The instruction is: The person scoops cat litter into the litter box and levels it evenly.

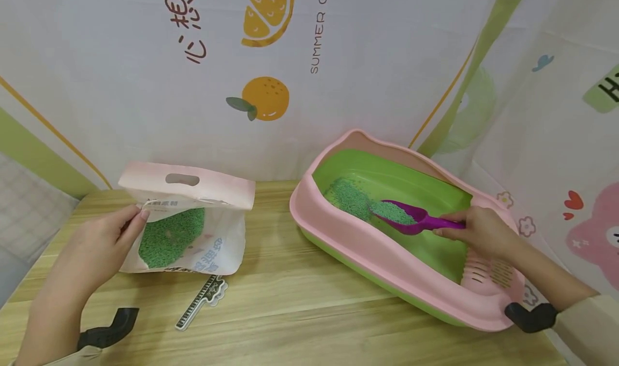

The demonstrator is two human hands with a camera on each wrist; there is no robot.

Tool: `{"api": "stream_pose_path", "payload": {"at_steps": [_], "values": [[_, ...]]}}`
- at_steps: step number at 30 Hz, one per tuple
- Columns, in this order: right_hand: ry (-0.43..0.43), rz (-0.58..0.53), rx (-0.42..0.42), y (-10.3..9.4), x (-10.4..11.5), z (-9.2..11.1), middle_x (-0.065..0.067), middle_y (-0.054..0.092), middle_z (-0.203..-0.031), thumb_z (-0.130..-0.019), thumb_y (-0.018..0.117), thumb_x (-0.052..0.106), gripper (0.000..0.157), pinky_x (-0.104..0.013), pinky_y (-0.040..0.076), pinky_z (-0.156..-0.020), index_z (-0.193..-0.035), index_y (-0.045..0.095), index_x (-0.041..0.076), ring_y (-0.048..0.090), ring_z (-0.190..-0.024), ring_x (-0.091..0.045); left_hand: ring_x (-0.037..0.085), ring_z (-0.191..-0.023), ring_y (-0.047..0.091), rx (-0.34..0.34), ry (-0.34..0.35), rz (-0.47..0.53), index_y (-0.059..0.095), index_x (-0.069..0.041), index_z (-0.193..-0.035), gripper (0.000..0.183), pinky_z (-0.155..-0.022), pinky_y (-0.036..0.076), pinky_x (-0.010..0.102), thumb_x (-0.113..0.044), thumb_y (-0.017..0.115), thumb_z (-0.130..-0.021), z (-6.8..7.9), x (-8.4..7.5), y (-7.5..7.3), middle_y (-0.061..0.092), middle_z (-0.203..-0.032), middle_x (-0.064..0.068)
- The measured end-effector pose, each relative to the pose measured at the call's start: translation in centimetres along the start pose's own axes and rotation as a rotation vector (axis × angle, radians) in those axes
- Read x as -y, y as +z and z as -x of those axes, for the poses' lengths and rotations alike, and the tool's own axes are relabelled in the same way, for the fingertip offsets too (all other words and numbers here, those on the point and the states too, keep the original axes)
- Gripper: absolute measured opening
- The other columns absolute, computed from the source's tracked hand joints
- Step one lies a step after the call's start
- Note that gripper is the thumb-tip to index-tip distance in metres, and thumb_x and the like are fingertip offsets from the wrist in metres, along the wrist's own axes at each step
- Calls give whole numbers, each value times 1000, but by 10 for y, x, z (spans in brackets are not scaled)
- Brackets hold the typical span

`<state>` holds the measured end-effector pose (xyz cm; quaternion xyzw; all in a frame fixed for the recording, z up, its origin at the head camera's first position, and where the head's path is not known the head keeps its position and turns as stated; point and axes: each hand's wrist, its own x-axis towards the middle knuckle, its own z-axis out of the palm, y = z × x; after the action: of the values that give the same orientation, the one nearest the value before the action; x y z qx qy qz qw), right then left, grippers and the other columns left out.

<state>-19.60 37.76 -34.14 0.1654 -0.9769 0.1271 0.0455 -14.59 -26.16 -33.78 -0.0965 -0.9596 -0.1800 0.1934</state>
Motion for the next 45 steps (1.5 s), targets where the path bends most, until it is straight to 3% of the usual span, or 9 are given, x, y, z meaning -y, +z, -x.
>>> {"api": "stream_pose_path", "payload": {"at_steps": [10,17,24,31,36,45], "values": [[-18,-15,68,-3,0,-10,15,59,-62,-88,79,26,15,-19,29,-46,-95,81,12,34,-50,3,16,-57,37,-12,11,0,50,-13,-84,27,-54,28,29,-24,47,-109,1,0,1,35,-61,-1],[49,2,169,-3,2,-17,11,62,-65,-89,77,30,20,-19,28,-47,-96,81,11,33,-51,0,16,-58,38,-8,4,4,51,-14,-84,27,-54,28,29,-24,46,-109,1,1,1,35,-61,-1],[-7,1,214,-10,3,-28,14,62,-63,-91,76,29,19,-18,27,-44,-98,81,13,29,-46,1,15,-57,37,-13,5,2,49,-14,-82,29,-53,27,28,-24,46,-109,1,0,0,34,-61,-1],[53,-2,339,-27,11,-44,10,68,-69,-92,74,33,28,-20,34,-47,-107,79,10,45,-52,-3,16,-58,38,-11,8,0,49,-14,-82,28,-54,28,29,-24,46,-109,1,1,0,34,-61,-1],[25,14,407,-36,18,-57,9,69,-70,-92,74,32,27,-20,37,-50,-106,79,9,56,-59,-2,15,-58,37,-12,12,-5,48,-14,-81,29,-53,27,29,-24,47,-108,1,2,-1,34,-61,-2],[-4,50,481,-45,27,-83,7,67,-66,-91,74,31,21,-19,35,-50,-98,80,11,49,-54,-4,16,-57,38,-12,15,-12,49,-14,-81,29,-53,27,30,-23,47,-108,1,1,-2,34,-60,-2]]}}
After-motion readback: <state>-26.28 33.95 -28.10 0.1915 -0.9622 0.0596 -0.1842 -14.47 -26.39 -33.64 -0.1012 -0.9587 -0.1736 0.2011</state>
